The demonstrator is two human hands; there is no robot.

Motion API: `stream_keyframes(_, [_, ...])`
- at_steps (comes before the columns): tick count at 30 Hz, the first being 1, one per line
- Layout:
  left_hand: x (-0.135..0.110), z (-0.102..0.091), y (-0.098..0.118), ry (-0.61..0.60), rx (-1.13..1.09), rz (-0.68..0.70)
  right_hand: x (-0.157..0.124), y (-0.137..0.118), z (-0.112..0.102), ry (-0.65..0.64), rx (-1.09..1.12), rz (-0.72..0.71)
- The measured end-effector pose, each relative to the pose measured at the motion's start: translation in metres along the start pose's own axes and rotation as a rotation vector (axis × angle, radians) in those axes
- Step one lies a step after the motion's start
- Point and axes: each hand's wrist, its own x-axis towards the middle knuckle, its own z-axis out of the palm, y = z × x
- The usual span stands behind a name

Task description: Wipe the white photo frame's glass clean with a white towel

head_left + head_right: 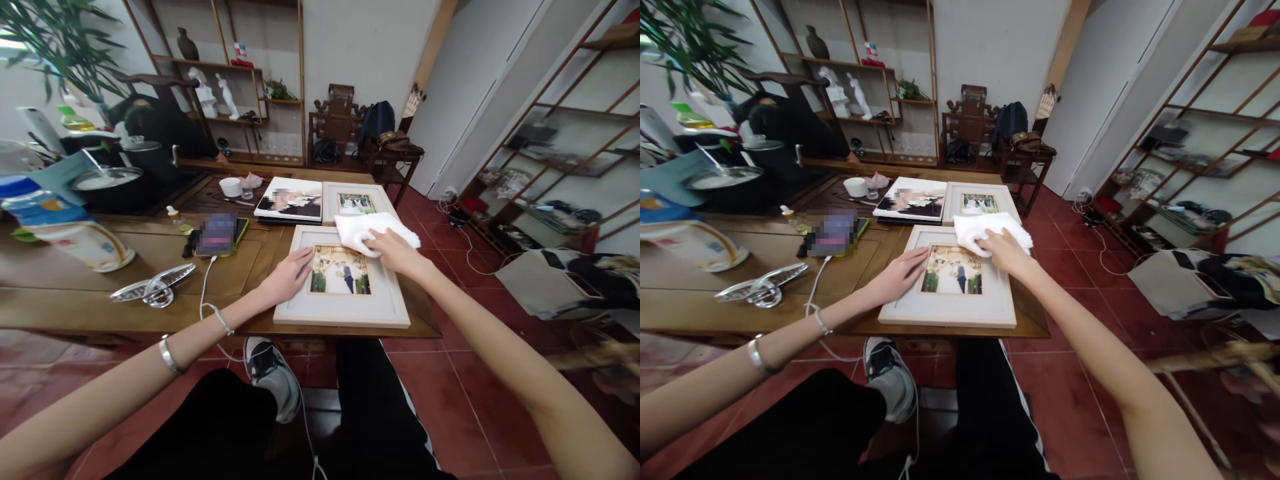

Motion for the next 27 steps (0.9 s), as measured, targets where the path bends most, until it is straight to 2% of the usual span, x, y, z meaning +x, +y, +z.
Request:
stream_keyframes(3, [0.0, 0.0, 0.001, 0.003, 0.007, -0.01, -0.016, 0.005, -0.002, -0.015, -0.022, 0.04])
stream_keyframes(5, [0.0, -0.001, 0.001, 0.006, 0.013, -0.016, -0.027, -0.003, -0.004, -0.029, -0.03, 0.036])
stream_keyframes(8, [0.0, -0.002, 0.002, 0.008, 0.017, -0.018, -0.05, -0.028, -0.012, -0.072, -0.026, 0.021])
stream_keyframes(13, [0.0, -0.002, 0.003, 0.009, 0.018, -0.02, -0.103, -0.075, -0.031, -0.184, 0.062, -0.036])
stream_keyframes(16, [0.0, -0.003, 0.003, 0.004, 0.019, -0.02, -0.119, -0.092, -0.036, -0.212, 0.145, -0.055])
stream_keyframes(18, [0.0, -0.003, 0.003, -0.006, 0.02, -0.016, -0.115, -0.096, -0.03, -0.196, 0.182, -0.036])
stream_keyframes(21, [0.0, -0.005, 0.002, -0.027, 0.02, -0.007, -0.092, -0.087, -0.009, -0.114, 0.191, -0.002])
stream_keyframes(24, [0.0, -0.007, 0.001, -0.047, 0.021, -0.003, -0.057, -0.064, 0.016, 0.011, 0.173, 0.067])
stream_keyframes(27, [0.0, -0.007, 0.001, -0.06, 0.02, -0.006, -0.021, -0.038, 0.029, 0.143, 0.143, 0.171])
